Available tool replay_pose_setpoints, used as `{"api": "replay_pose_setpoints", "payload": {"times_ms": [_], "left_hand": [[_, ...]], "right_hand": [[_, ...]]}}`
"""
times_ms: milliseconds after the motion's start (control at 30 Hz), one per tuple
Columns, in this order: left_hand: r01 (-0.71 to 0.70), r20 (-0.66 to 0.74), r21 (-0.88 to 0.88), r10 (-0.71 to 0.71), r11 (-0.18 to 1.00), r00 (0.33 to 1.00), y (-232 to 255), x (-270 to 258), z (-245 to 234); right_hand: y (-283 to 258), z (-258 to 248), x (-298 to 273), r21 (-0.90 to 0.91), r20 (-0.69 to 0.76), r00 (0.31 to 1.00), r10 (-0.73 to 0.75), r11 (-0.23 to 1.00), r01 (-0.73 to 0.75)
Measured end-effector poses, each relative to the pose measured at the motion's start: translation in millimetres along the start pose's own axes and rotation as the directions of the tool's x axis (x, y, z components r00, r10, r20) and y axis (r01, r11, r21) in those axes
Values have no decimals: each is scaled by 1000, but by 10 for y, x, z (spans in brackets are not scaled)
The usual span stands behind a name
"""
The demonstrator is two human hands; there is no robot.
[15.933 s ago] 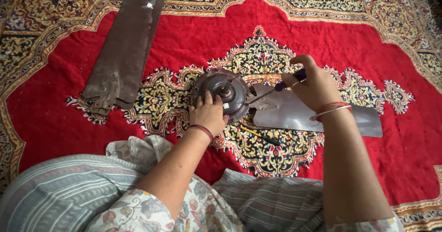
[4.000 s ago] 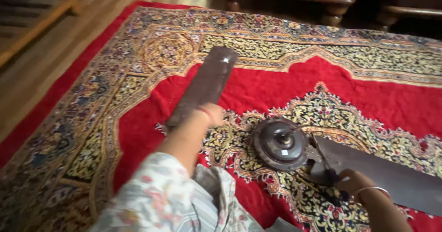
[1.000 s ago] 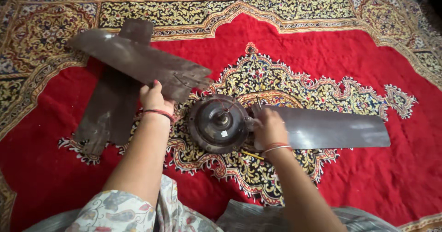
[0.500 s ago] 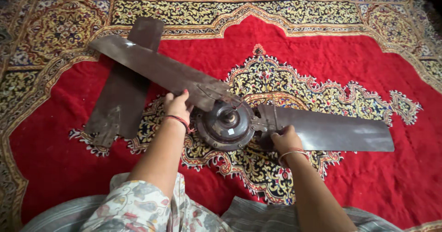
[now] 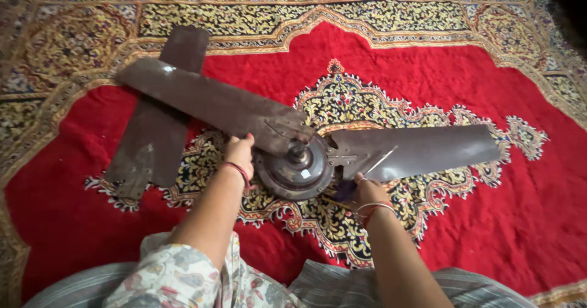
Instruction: The person attaches two fan blades to a ceiling fan motor housing on a red patterned rug. They align each blade, insert screws, and tighten them with a screwdriver. The third blade is positioned but not fully secured by the end of the clip.
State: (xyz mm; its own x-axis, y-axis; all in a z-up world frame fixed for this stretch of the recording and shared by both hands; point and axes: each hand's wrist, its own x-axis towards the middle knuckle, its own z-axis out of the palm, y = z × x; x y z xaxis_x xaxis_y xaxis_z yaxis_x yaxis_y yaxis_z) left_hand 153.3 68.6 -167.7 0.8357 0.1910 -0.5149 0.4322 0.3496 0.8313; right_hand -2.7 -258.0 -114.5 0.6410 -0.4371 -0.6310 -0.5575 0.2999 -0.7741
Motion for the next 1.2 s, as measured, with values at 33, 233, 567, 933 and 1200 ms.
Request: {"api": "replay_pose_setpoints", "payload": {"times_ms": [33,233,567,933,1200], "left_hand": [[17,-1,-2,-17,1000,1000,23,-73,9],[228,121,-112,-215,967,969,-1,-881,112],[250,230,-136,-215,959,949,-100,-1300,220],[94,49,42,-96,995,994,-63,-371,-330],[60,-180,203,-23,977,983,49,-422,-457]], "right_hand": [[-18,24,6,24,-18,1000,14,1000,-14],[83,-105,342,309,-194,965,177,945,-111],[89,-442,760,501,-259,939,226,863,-69],[-281,-279,107,448,-191,948,-253,837,314],[-868,269,-1123,-15,114,869,-482,874,486]]}}
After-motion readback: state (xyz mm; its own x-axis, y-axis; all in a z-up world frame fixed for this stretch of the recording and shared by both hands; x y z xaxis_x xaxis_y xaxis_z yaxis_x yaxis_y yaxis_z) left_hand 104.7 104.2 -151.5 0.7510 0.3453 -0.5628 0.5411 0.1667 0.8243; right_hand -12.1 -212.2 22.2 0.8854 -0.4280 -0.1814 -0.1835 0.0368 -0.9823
